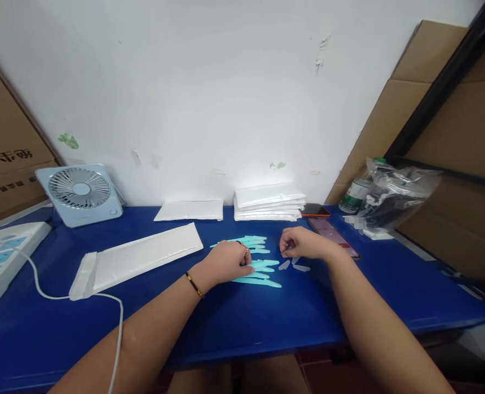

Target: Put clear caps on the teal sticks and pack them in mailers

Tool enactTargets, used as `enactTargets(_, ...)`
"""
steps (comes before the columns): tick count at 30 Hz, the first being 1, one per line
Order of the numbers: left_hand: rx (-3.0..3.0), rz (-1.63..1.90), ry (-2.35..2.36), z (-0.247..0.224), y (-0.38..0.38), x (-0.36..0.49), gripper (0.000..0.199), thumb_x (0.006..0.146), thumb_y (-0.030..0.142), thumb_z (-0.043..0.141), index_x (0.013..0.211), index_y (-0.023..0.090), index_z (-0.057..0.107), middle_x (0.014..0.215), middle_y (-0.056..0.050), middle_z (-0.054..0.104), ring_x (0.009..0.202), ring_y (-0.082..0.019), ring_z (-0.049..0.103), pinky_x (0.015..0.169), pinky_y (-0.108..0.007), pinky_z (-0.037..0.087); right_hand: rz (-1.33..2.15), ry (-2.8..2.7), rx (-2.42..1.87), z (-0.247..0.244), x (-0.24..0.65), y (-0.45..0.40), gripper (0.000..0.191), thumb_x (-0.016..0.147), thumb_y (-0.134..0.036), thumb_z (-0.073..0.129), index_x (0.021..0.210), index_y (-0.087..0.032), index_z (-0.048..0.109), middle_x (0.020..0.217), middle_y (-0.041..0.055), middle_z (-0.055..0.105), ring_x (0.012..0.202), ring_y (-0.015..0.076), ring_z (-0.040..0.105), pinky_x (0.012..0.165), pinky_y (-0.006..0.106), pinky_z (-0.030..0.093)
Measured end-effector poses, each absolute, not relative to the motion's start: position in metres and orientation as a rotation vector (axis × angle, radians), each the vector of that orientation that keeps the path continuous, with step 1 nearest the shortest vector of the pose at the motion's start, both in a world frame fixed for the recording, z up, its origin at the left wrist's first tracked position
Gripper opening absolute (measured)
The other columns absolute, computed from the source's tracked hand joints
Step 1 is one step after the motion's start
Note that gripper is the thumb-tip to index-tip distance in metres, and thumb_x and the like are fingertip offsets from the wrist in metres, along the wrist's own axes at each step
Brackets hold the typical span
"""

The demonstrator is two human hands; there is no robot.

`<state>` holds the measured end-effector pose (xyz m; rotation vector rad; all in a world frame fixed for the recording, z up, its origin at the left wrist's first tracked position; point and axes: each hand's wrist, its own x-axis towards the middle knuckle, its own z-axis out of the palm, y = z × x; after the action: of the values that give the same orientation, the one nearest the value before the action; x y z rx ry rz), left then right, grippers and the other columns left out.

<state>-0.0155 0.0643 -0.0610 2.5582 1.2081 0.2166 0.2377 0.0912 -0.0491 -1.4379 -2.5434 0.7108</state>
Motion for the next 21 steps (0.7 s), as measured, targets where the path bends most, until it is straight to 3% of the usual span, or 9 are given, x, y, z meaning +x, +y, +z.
enactTargets(7,2.462,0.375,1.265,-0.063,0.074,-0.021,0.017,0.076,0.036,0.056,0.073,0.021,0.065,0.076,0.000,0.066,0.069,-0.014,0.057,0.057,-0.023,0.036,0.772,-2.369,-1.456,-0.052,0.237,0.094,0.015,0.067,-0.019,0.055,0.076,-0.015,0.067,0.066,0.0011,0.063,0.058,0.0120,0.053,0.054,0.022,0.040)
enactTargets(15,2.287,0.557,1.378,-0.061,0.082,-0.033,0.019,0.078,0.037,0.054,0.078,0.020,0.062,0.076,-0.001,0.066,0.069,-0.015,0.059,0.055,-0.023,0.038,1.140,-2.089,-1.211,-0.046,0.232,0.088,0.025,0.078,-0.030,0.058,0.096,-0.014,0.065,0.079,0.0061,0.068,0.075,0.0169,0.065,0.067,0.027,0.050)
enactTargets(21,2.270,0.580,1.341,-0.063,0.083,-0.033,0.020,0.078,0.039,0.054,0.077,0.020,0.062,0.075,-0.001,0.066,0.068,-0.015,0.060,0.054,-0.023,0.039,1.172,-2.079,-1.179,-0.049,0.228,0.088,0.033,0.079,-0.040,0.060,0.099,-0.015,0.065,0.078,0.0063,0.070,0.072,0.0164,0.065,0.063,0.026,0.050)
